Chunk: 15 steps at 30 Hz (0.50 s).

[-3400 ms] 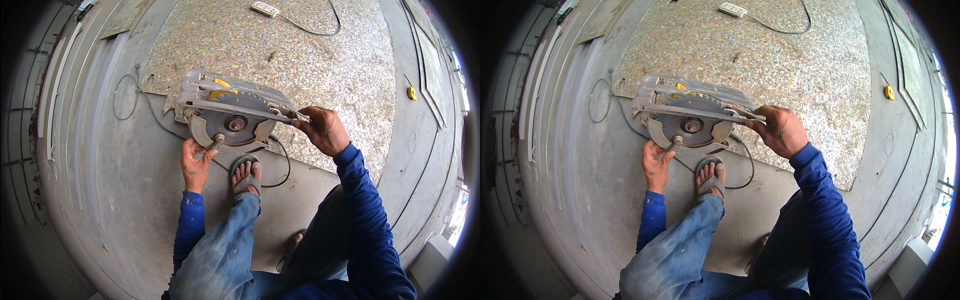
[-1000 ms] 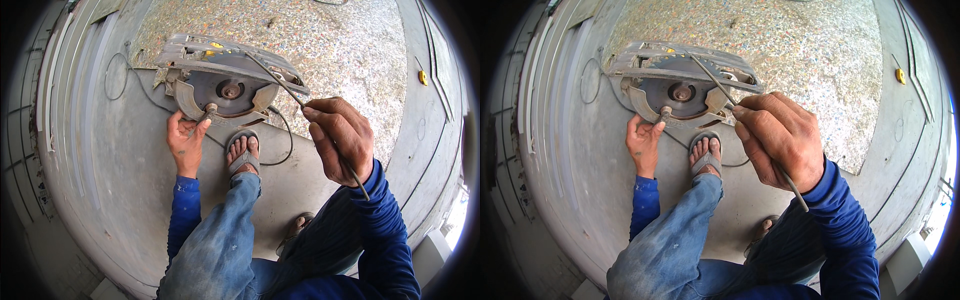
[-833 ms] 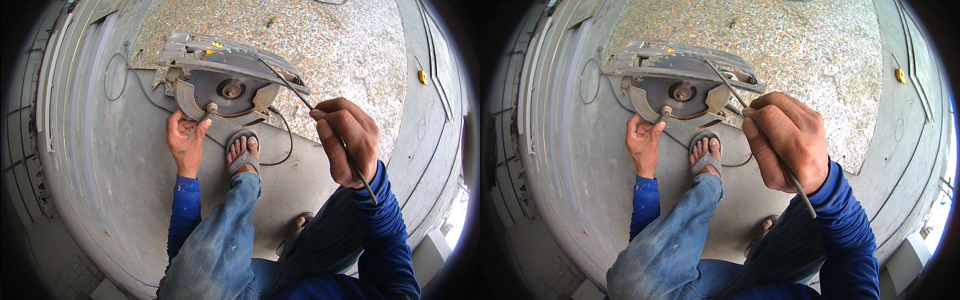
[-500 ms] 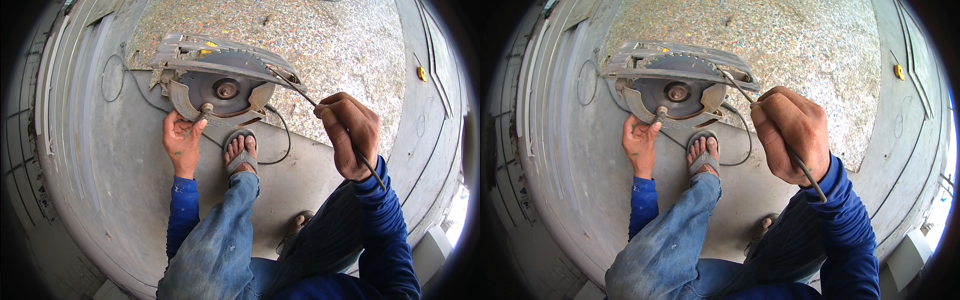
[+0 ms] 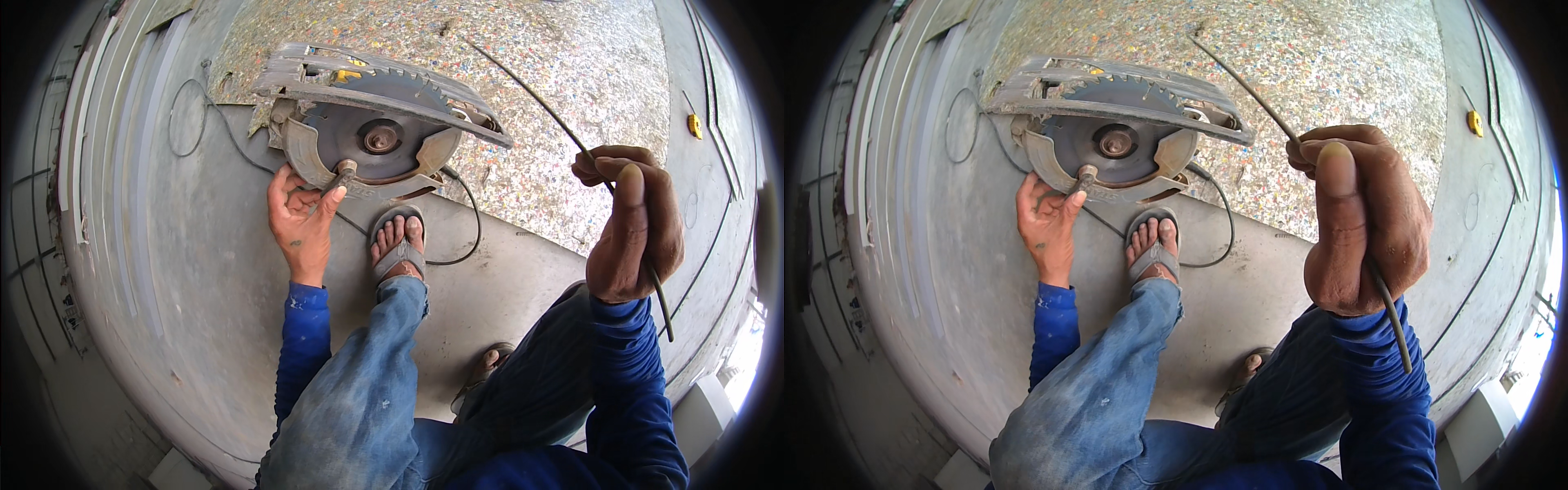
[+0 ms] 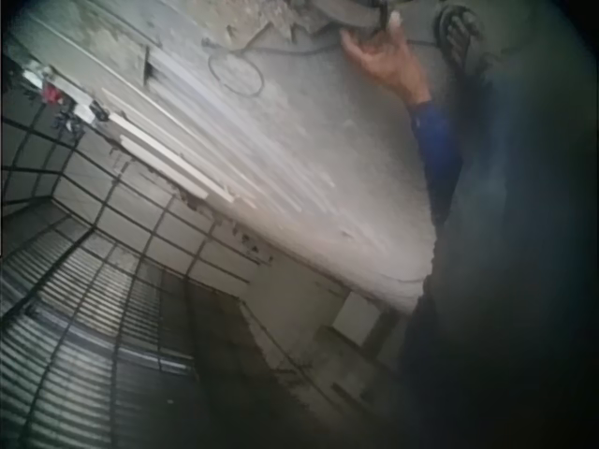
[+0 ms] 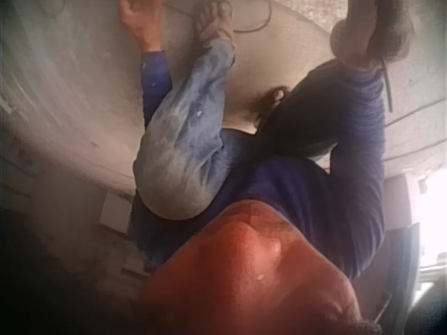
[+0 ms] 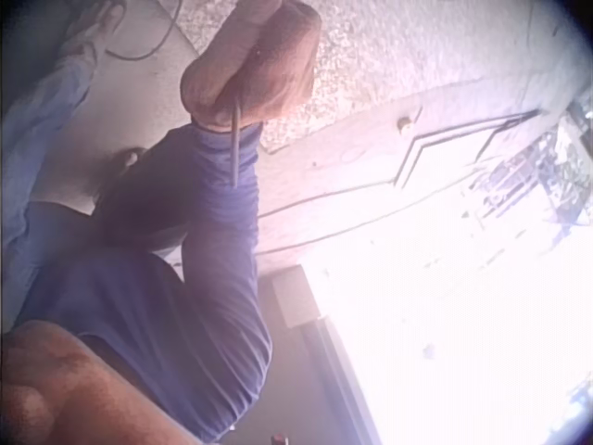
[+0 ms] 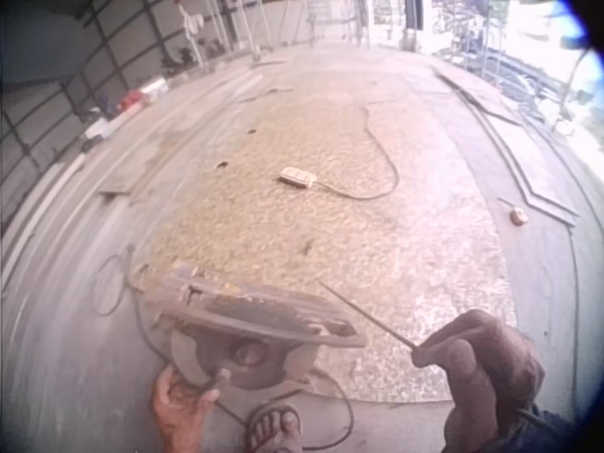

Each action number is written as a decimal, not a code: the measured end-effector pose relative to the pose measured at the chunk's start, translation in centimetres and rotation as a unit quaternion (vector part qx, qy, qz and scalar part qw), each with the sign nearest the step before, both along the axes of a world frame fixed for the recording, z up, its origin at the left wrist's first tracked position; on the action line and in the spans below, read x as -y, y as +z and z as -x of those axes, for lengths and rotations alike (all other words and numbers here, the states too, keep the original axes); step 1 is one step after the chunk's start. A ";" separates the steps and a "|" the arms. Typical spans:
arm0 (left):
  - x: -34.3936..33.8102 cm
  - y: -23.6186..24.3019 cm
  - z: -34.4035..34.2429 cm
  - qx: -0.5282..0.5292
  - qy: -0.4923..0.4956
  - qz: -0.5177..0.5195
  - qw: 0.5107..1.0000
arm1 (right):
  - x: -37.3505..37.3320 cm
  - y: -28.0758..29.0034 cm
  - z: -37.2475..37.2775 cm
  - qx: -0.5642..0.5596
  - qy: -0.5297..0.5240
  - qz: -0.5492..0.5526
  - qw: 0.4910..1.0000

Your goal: The person adjusts the blade guard and depth settings on a circular saw using a metal rod. They then position the saw on a large sheet of particle board and appear to prepare for cutting.

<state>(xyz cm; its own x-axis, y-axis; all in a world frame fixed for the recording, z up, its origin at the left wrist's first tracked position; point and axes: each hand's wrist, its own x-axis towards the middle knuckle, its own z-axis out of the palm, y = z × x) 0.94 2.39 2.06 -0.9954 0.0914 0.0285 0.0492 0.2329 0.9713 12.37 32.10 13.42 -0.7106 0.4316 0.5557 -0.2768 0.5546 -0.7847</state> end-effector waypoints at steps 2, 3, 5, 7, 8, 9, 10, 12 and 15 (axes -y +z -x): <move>-0.1 -0.1 -0.1 -0.012 0.005 -0.003 1.000 | 0.3 -0.2 0.3 0.003 0.024 -0.043 0.999; -0.2 -0.1 -0.1 -0.018 0.006 -0.006 1.000 | 0.3 -0.2 0.3 0.008 0.046 -0.062 0.997; 0.1 -0.1 0.0 -0.019 0.005 -0.002 1.000 | 0.6 -0.4 0.4 0.021 0.080 -0.101 0.991; 0.1 -0.4 -0.1 -0.018 0.003 -0.003 1.000 | 0.8 -0.5 0.5 0.032 0.094 -0.119 0.988; 0.0 -0.5 0.0 -0.017 0.001 -0.005 1.000 | 0.8 -0.6 0.6 0.030 0.098 -0.124 0.987; 0.0 -0.4 0.0 -0.017 0.001 -0.004 1.000 | 0.8 -0.7 0.7 0.027 0.102 -0.126 0.986; 0.0 -0.4 0.0 -0.016 0.000 -0.005 1.000 | 0.8 -0.8 0.9 0.023 0.105 -0.128 0.986; 0.0 -0.3 -0.1 -0.013 0.000 -0.004 1.000 | 0.8 -0.9 1.0 0.028 0.114 -0.133 0.984; 0.2 -0.3 -0.1 -0.024 -0.003 0.005 1.000 | 0.8 -0.8 1.0 0.048 0.128 -0.139 0.981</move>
